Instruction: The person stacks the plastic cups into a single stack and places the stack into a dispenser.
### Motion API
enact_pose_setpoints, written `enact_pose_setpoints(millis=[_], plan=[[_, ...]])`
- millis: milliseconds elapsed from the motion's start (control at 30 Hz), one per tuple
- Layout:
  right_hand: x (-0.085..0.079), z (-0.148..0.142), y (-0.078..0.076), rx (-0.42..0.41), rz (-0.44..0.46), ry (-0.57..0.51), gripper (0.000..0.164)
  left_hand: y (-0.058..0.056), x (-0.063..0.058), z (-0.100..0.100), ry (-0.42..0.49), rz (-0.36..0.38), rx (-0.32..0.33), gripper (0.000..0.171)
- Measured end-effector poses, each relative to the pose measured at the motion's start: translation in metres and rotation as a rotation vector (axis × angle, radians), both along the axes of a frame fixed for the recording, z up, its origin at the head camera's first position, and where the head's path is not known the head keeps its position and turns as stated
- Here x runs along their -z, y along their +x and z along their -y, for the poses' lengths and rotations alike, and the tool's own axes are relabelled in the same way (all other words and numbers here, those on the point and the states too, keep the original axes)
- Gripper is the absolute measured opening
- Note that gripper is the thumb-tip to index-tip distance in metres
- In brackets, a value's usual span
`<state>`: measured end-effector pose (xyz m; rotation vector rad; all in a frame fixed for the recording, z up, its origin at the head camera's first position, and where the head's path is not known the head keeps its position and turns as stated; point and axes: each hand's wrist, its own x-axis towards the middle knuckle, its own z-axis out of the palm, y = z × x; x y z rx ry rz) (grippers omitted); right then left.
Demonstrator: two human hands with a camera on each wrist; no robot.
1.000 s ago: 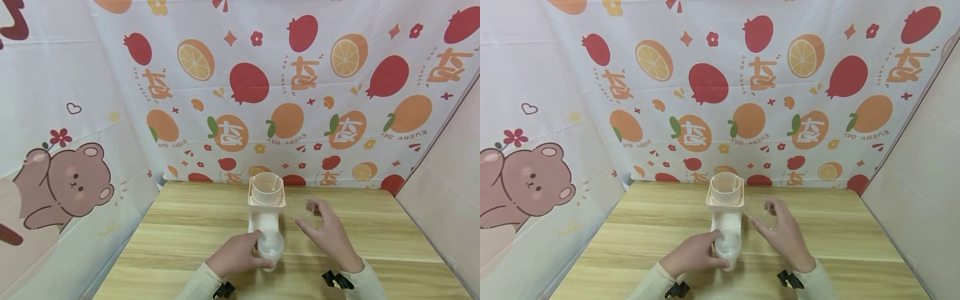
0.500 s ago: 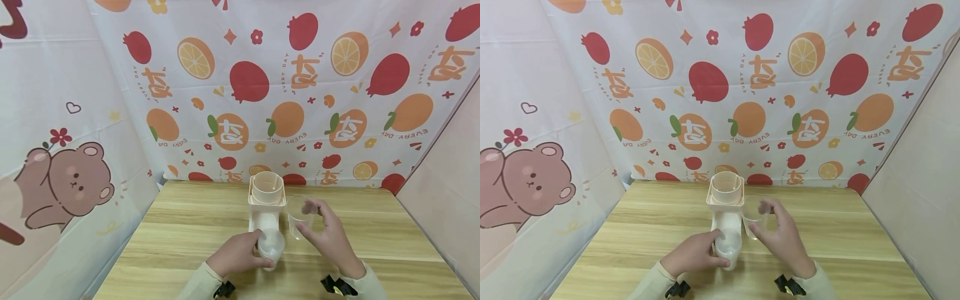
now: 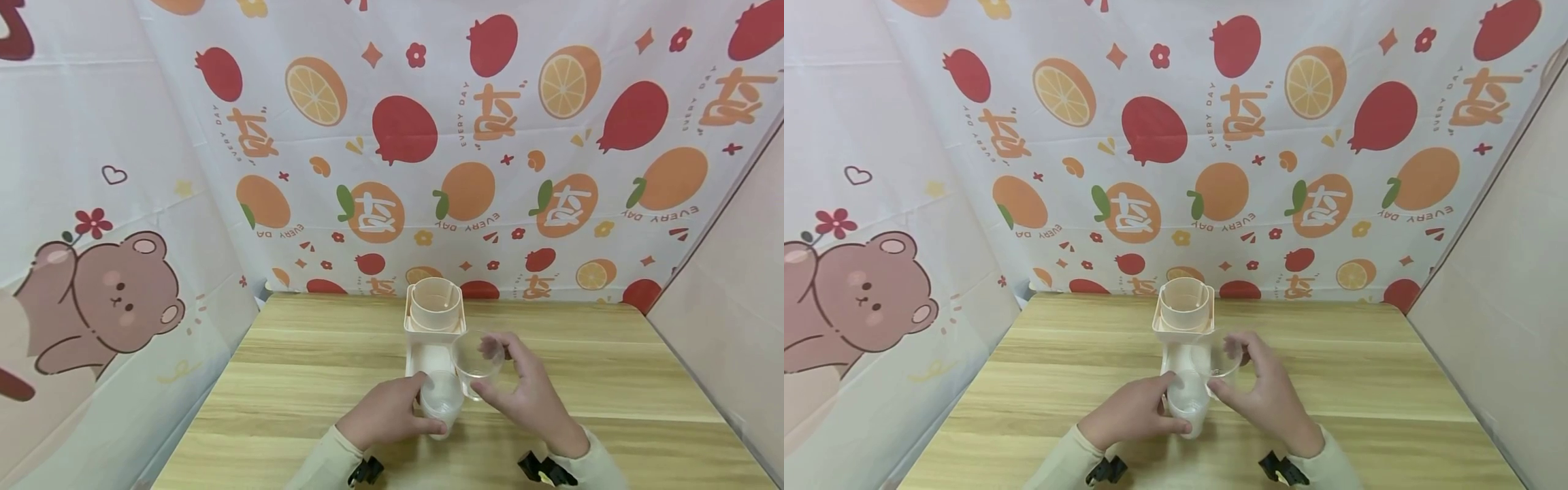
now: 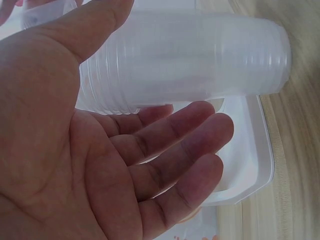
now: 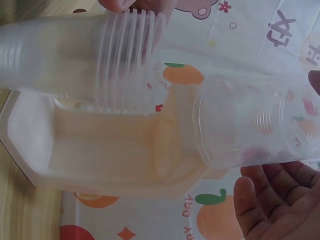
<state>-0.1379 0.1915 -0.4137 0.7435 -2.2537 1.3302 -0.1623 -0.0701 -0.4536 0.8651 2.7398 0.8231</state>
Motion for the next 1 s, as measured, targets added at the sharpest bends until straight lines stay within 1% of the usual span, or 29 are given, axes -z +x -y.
enact_pose_setpoints(millis=[167, 300, 533, 767, 833, 900, 1000], plan=[[0.0012, 0.0041, -0.0011, -0.045, -0.024, -0.005, 0.063, -0.0003, -0.0004, 0.0005, 0.000, -0.008, 0.002, 0.057], [0.0030, 0.0055, -0.0025, -0.052, -0.047, 0.007, 0.066, -0.0001, -0.0012, 0.0005, 0.002, -0.012, 0.003, 0.057], [0.0037, 0.0052, -0.0012, -0.032, -0.003, 0.017, 0.064, 0.0008, -0.0029, 0.0009, 0.004, 0.004, 0.007, 0.059], [0.0030, 0.0059, -0.0023, -0.033, -0.009, 0.025, 0.063, -0.0001, -0.0033, 0.0004, 0.001, 0.002, 0.003, 0.058], [0.0023, 0.0063, -0.0025, -0.038, -0.002, 0.024, 0.063, -0.0003, -0.0030, 0.0007, 0.003, 0.000, 0.004, 0.058], [0.0012, 0.0065, -0.0022, -0.043, 0.023, 0.024, 0.063, -0.0006, -0.0028, 0.0008, 0.004, 0.000, 0.005, 0.058], [0.0020, 0.0072, -0.0031, -0.053, 0.030, 0.020, 0.064, -0.0011, -0.0020, 0.0009, 0.006, 0.001, 0.008, 0.057]])
